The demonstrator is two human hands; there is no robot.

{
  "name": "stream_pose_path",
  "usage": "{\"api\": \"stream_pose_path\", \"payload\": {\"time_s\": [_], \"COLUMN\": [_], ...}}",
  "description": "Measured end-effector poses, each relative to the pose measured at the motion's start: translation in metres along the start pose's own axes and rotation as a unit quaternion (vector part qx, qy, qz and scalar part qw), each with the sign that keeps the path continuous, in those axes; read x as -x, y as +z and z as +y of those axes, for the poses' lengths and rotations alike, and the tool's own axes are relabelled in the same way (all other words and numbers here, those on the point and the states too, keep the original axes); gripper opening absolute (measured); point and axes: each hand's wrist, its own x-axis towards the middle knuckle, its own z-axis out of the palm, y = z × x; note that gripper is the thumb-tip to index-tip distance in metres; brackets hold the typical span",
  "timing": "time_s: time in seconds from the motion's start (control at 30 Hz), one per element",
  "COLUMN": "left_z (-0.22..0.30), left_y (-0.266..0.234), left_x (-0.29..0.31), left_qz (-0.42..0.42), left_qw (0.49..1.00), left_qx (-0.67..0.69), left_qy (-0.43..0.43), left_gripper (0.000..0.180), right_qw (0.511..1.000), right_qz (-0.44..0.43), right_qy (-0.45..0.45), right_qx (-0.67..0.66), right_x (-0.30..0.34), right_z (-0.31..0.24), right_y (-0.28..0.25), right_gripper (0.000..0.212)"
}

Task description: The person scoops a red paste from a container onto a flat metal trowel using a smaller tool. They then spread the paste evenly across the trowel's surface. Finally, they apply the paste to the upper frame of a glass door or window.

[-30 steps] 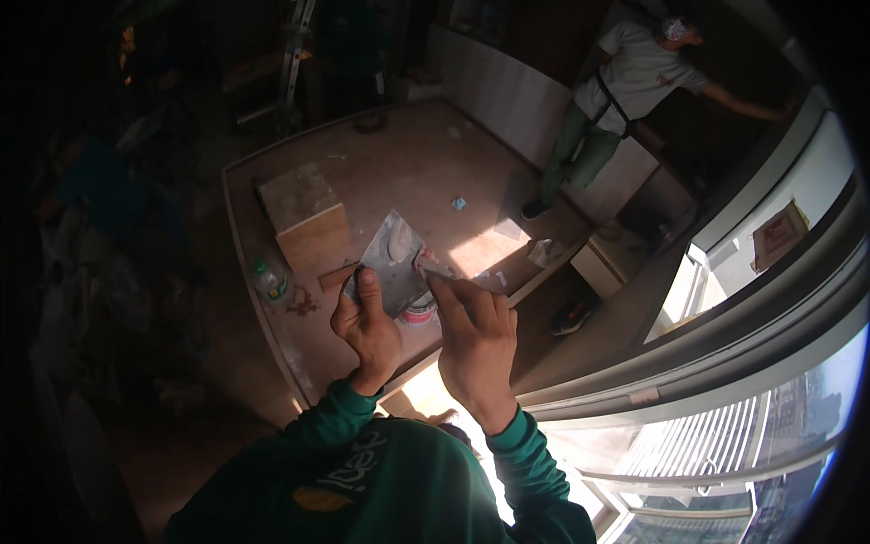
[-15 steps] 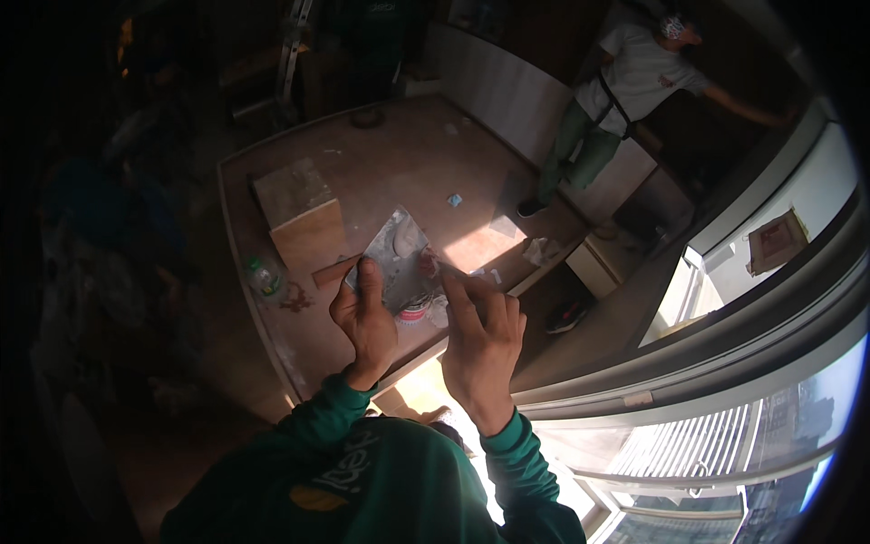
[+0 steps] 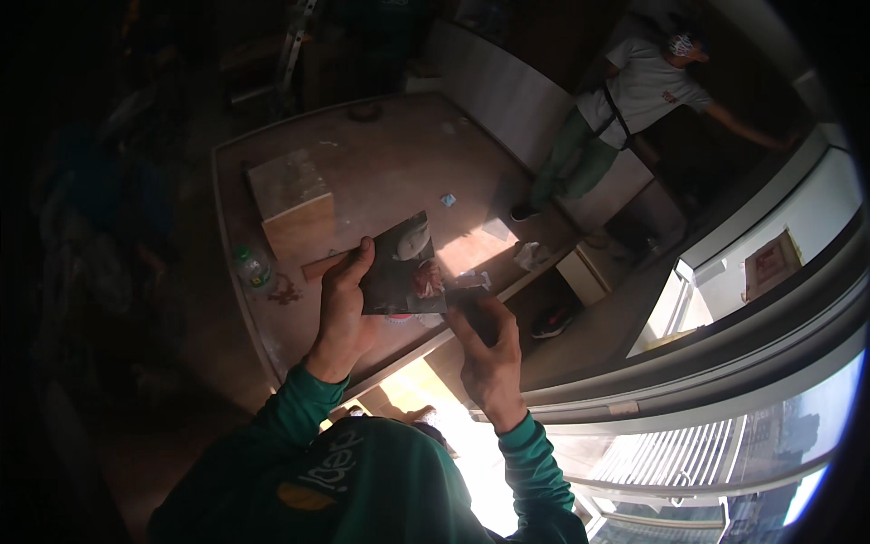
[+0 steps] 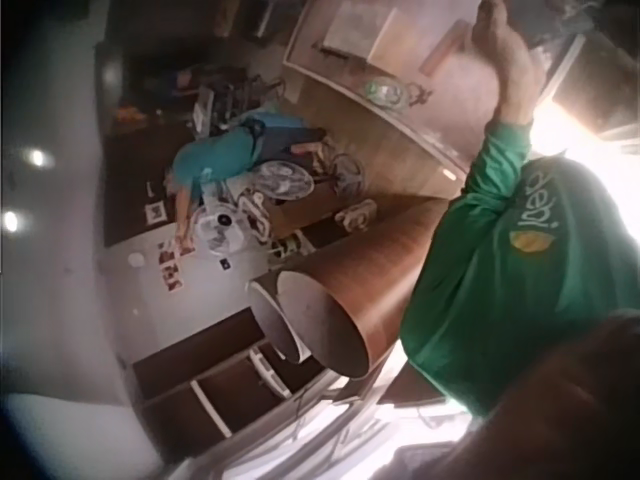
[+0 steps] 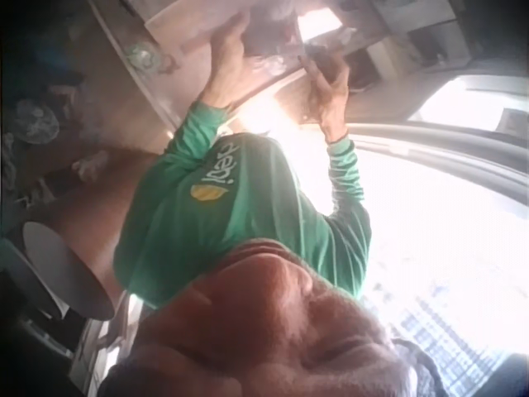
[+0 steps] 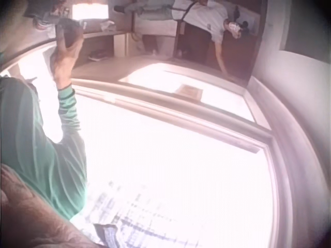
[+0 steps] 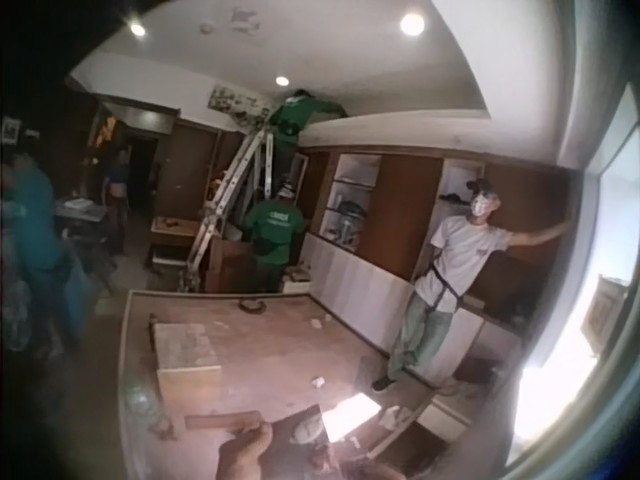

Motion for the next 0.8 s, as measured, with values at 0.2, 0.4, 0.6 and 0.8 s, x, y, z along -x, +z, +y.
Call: {"api": "stream_pose_path", "payload": {"time_s": [0.2, 0.4, 0.6, 0.8], "left_z": [0.013, 0.008, -0.005, -0.015], "left_y": [0.005, 0.01, 0.01, -0.003], "left_x": [0.003, 0.009, 0.011, 0.012], "left_qz": [-0.033, -0.059, -0.057, 0.022], "left_qw": [0.99, 0.936, 0.899, 0.917], "left_qx": [-0.127, -0.296, -0.346, -0.29], "left_qy": [0.059, 0.179, 0.263, 0.272], "left_gripper": [0.03, 0.026, 0.019, 0.03], "right_qw": [0.989, 0.979, 0.973, 0.977], "right_qz": [0.006, -0.035, -0.085, -0.099], "right_qy": [-0.119, -0.143, -0.159, -0.155], "right_qx": [0.09, 0.143, 0.144, 0.109], "right_x": [-0.033, -0.046, -0.039, -0.013], "right_z": [-0.01, -0.019, -0.026, -0.021], "right_y": [-0.048, -0.058, -0.056, -0.039], "right_gripper": [0.052, 0.056, 0.045, 0.042]}}
